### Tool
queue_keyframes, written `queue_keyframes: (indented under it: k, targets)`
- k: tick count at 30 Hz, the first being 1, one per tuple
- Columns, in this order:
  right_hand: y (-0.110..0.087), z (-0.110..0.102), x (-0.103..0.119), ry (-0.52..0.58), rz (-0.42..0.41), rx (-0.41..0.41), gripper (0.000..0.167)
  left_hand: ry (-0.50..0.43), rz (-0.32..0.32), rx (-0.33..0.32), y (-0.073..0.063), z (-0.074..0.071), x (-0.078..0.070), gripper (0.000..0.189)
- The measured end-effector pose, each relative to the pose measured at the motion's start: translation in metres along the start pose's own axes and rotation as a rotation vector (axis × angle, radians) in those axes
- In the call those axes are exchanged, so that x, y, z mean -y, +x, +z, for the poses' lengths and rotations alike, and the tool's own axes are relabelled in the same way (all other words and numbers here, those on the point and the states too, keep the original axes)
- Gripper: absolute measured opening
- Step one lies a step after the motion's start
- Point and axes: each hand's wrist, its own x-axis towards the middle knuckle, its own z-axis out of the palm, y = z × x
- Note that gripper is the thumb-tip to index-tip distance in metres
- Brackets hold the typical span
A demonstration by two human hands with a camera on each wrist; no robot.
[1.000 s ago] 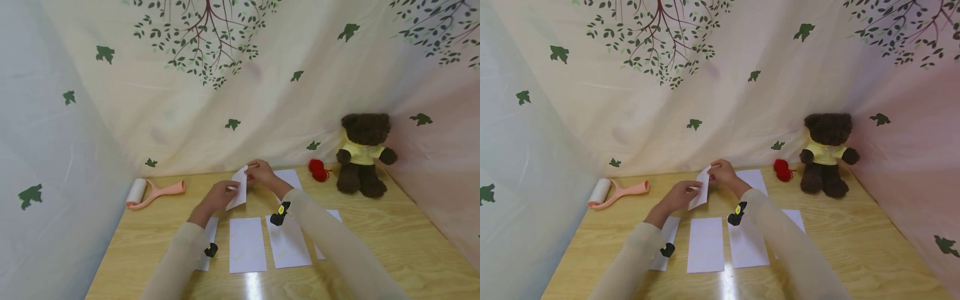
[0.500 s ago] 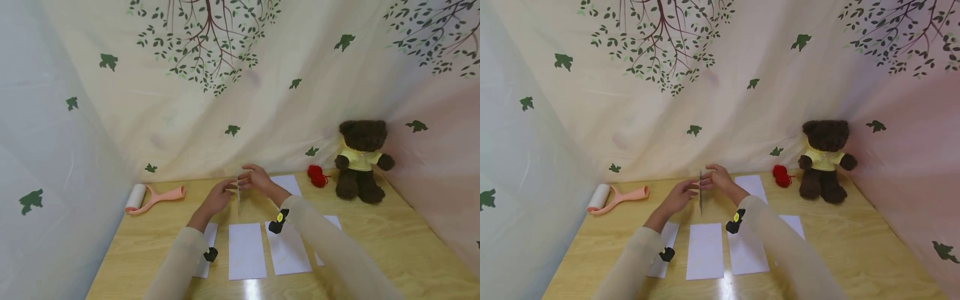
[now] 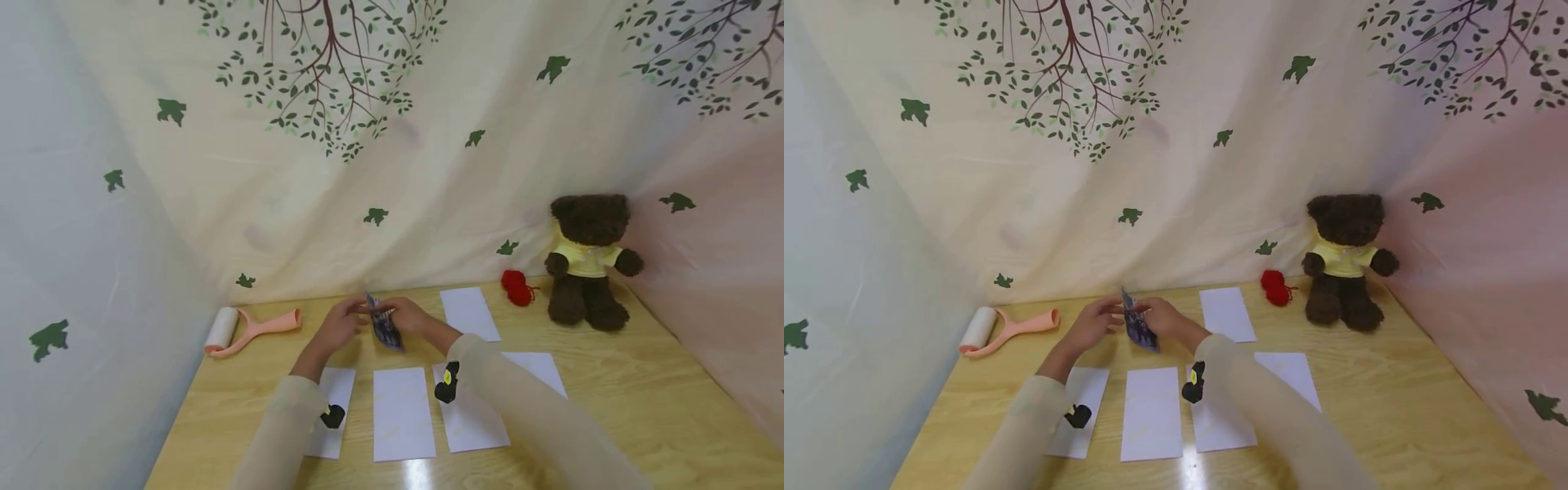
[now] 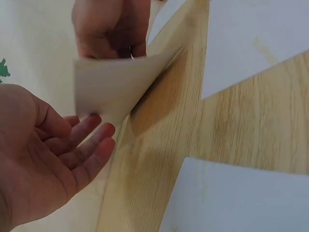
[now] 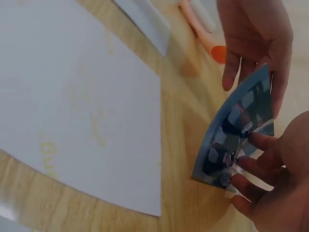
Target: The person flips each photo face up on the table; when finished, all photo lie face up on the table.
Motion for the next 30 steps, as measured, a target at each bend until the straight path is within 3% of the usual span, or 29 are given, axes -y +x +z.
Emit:
queue_keyframes:
  k: [7, 11, 16, 21, 24, 28, 30]
  targets:
    - [-0.015, 0.014, 0.022, -0.694, -0.041, 0.120, 0.043, 0.274, -0.134, -0.079, -0.002, -0.008, 0.015, 0.045]
    - [-0.019, 0.016, 0.025, -0.832, -0.037, 0.130, 0.038, 0.415, -0.142, -0.069, -0.005, -0.003, 0.024, 0.043]
    - [-0.020, 0.015, 0.025, -0.780, -0.003, 0.134, 0.038, 0.627, -0.053, -0.047, -0.006, 0.004, 0.027, 0.041]
    - [-0.027, 0.002, 0.019, -0.453, -0.017, 0.021, 0.033, 0.693, -0.046, -0.060, -0.008, 0.008, 0.024, 0.039]
    - [-0.038, -0.021, 0.011, -0.290, -0.003, -0.092, 0.029, 0.688, -0.034, -0.059, -0.009, 0.012, 0.019, 0.040]
    - [-0.057, -0.063, -0.005, -0.276, 0.074, -0.182, 0.031, 0.676, 0.034, -0.038, -0.009, 0.024, 0.007, 0.040]
    - [-0.067, -0.085, -0.014, -0.305, 0.159, -0.212, 0.034, 0.665, 0.069, -0.009, -0.007, 0.034, -0.001, 0.039]
